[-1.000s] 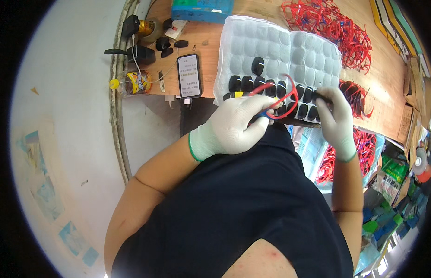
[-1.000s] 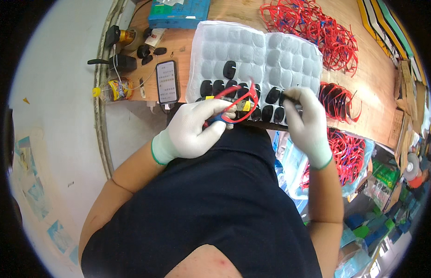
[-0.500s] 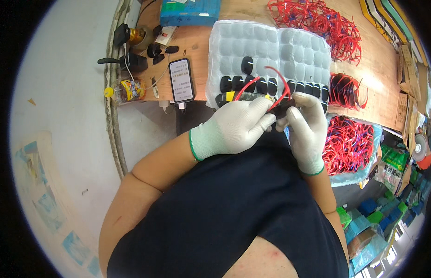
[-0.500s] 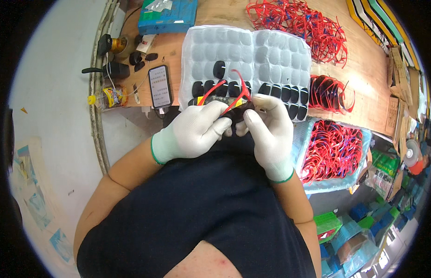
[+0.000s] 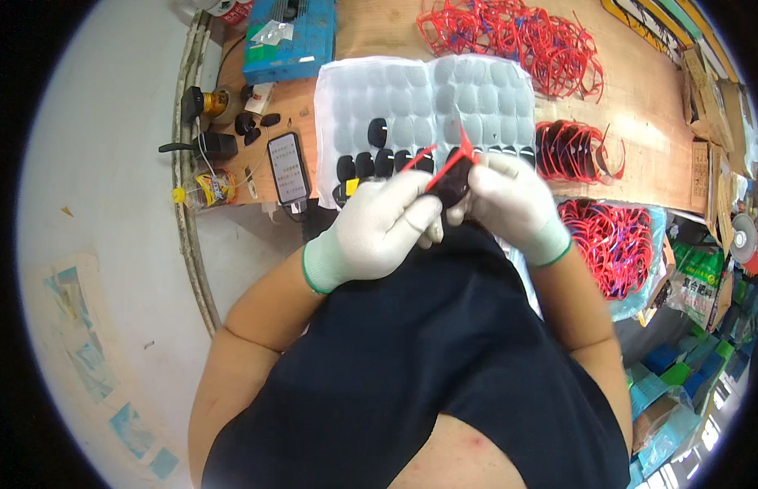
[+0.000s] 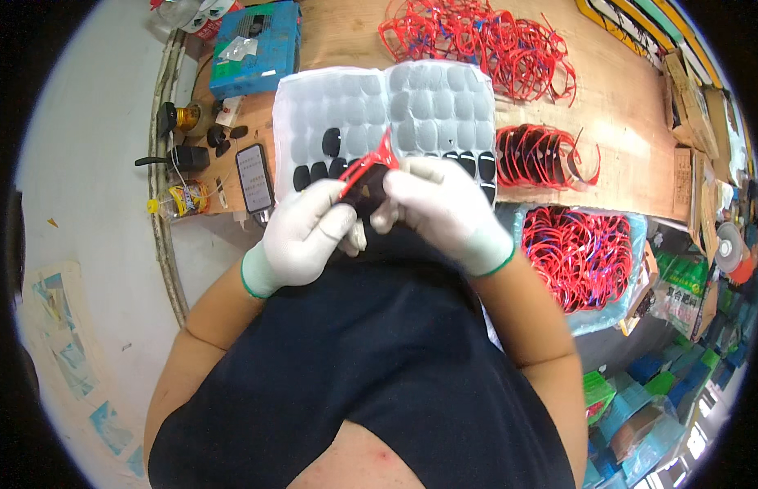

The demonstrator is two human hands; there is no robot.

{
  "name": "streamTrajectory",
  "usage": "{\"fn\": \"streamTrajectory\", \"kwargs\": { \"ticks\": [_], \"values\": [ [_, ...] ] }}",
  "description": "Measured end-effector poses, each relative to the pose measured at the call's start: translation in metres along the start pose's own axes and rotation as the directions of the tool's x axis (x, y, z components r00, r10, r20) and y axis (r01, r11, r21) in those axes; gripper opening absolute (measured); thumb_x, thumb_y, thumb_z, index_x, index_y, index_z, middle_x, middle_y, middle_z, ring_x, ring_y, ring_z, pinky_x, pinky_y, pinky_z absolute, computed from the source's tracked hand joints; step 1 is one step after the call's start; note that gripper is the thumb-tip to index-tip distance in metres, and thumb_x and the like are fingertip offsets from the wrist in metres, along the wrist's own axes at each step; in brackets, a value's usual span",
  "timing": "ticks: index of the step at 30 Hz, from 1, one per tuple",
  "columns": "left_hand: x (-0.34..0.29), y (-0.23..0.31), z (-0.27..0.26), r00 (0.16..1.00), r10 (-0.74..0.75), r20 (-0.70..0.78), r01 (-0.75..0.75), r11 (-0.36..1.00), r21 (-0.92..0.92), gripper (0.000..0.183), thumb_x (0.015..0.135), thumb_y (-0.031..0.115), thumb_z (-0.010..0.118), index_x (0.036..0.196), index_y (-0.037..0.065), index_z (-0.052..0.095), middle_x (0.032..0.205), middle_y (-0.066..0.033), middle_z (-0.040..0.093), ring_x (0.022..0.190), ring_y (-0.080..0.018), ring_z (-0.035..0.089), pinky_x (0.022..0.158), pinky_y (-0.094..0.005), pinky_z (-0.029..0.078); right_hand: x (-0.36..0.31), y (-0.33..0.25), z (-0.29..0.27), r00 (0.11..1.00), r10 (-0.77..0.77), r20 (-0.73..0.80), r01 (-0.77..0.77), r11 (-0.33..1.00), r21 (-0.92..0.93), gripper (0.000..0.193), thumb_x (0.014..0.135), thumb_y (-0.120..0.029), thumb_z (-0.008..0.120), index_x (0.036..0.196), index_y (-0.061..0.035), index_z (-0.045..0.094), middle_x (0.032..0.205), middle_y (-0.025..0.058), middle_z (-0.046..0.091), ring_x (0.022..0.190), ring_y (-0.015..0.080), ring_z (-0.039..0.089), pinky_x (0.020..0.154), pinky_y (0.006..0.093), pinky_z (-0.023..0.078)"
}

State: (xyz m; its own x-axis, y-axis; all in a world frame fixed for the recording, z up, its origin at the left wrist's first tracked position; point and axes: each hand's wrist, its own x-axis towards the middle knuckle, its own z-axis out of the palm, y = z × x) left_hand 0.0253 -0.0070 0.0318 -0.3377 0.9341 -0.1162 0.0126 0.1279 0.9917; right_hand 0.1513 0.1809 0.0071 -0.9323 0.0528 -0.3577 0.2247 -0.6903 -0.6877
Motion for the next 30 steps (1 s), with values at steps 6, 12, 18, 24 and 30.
{"fn": "streamTrajectory", "kwargs": {
  "ticks": [6, 12, 18, 24, 30],
  "values": [
    [-0.005, 0.001, 0.010, 0.948, 0.281, -0.149, -0.199, 0.891, 0.409, 0.016, 0.099, 0.003, 0.054, 0.107, -0.006, 0.064, 0.067, -0.0085, 0.068, 0.058, -0.0183, 0.068, 0.058, -0.0295, 0.054, 0.004, -0.017, 0.007, 0.995, 0.093, -0.020, -0.095, 0.987, -0.131, 0.025, 0.101, -0.024, 0.066, 0.096, 0.0003, 0.066, 0.082, 0.0078, 0.069, 0.073, 0.0133, 0.063, 0.071, 0.0286, 0.052],
    [-0.023, -0.006, 0.002, 0.932, 0.330, -0.147, -0.249, 0.883, 0.397, 0.007, 0.095, 0.004, 0.061, 0.098, -0.001, 0.064, 0.068, -0.0113, 0.062, 0.058, -0.0286, 0.064, 0.054, -0.0362, 0.049, -0.003, -0.006, 0.018, 0.993, 0.117, -0.020, -0.118, 0.986, -0.120, 0.023, 0.101, -0.019, 0.066, 0.104, 0.0033, 0.067, 0.085, 0.0094, 0.070, 0.075, 0.0155, 0.065, 0.073, 0.0310, 0.053],
    [-0.037, -0.006, -0.019, 0.977, 0.204, -0.059, -0.173, 0.925, 0.338, 0.012, 0.099, 0.008, 0.057, 0.096, -0.001, 0.066, 0.068, -0.0085, 0.066, 0.060, -0.0213, 0.067, 0.058, -0.0310, 0.051, -0.013, -0.009, 0.037, 0.995, 0.103, -0.014, -0.103, 0.951, -0.292, 0.022, 0.100, -0.018, 0.065, 0.103, 0.0034, 0.067, 0.089, 0.0090, 0.071, 0.077, 0.0127, 0.065, 0.076, 0.0283, 0.053],
    [-0.051, -0.016, -0.038, 0.998, -0.023, 0.065, 0.010, 0.983, 0.182, 0.016, 0.100, 0.011, 0.057, 0.109, -0.001, 0.064, 0.073, -0.0089, 0.067, 0.066, -0.0218, 0.069, 0.066, -0.0334, 0.054, -0.016, 0.046, 0.055, 0.992, -0.028, -0.122, 0.006, 0.985, -0.174, 0.014, 0.098, -0.014, 0.067, 0.101, -0.0002, 0.067, 0.087, 0.0054, 0.069, 0.081, 0.0119, 0.063, 0.079, 0.0281, 0.050],
    [-0.060, -0.016, -0.045, 0.975, 0.215, 0.057, -0.222, 0.960, 0.173, 0.041, 0.097, 0.009, 0.059, 0.136, -0.003, 0.053, 0.092, -0.0150, 0.072, 0.075, -0.0271, 0.074, 0.071, -0.0359, 0.057, -0.015, 0.056, 0.099, 0.950, -0.187, -0.251, 0.090, 0.931, -0.353, 0.014, 0.098, -0.014, 0.069, 0.097, -0.0003, 0.067, 0.086, 0.0038, 0.069, 0.076, 0.0083, 0.061, 0.072, 0.0239, 0.049]
  ]
}}
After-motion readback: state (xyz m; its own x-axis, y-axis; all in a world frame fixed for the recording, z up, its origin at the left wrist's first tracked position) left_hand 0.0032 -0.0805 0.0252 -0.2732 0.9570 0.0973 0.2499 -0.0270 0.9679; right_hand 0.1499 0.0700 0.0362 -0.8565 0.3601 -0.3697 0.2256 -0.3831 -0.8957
